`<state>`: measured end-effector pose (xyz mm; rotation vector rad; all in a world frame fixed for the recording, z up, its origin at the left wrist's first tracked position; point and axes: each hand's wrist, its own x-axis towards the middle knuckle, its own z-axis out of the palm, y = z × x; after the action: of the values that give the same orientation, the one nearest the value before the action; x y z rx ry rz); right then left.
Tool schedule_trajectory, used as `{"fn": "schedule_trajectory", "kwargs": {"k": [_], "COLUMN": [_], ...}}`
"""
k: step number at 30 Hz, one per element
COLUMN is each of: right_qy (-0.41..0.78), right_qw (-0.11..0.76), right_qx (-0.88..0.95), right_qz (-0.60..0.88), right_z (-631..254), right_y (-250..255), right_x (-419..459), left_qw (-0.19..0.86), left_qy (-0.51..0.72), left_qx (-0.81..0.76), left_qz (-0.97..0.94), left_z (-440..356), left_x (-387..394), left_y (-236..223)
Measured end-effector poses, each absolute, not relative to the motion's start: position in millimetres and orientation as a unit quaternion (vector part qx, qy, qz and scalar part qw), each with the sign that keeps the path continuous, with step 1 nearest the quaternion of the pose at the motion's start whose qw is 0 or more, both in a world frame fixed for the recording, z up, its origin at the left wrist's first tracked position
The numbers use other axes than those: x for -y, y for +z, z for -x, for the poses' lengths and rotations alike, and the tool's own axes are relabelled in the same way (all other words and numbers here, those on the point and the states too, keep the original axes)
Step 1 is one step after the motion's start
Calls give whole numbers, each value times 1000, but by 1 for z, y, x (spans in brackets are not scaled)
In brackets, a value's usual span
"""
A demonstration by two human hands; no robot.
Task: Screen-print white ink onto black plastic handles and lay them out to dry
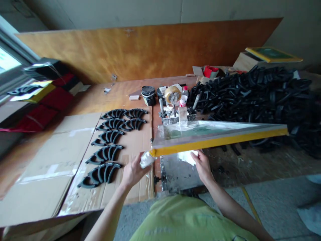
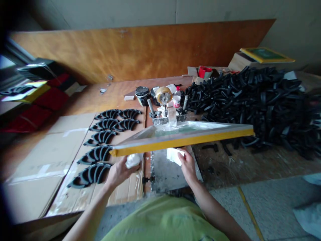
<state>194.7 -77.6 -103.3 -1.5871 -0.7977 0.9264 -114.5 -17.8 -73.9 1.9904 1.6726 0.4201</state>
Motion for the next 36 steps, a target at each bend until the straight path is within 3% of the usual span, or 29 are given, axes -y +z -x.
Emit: {"fn": "schedule_trajectory", "kwargs": {"k": [4,10,17,29,36], "right_qy": [461,509,551,617,665], "right_qw": [545,545,573,586,572], "right_qx": [338,307,266,179,141], "right_qz": [614,592,545,494,459], "right_z": [-190,-202,-215,-216,-217], "right_y": [-97,-101,-108,-104,-96], "right_x": [85,102,106,100,92], "left_qw": [166,75,12,-20,45], "left_qy": [48,-59,-100,-103,-57], "left_qx": [-541,-512,-468,-495,-522], "left_qz": [-823,-853,-878,-863,-850], "left_z": [70,19,-17,-12,-1], "left_x": [61,65,67,69,73], "left_y": [-61,-36,-9,-15,-25]}}
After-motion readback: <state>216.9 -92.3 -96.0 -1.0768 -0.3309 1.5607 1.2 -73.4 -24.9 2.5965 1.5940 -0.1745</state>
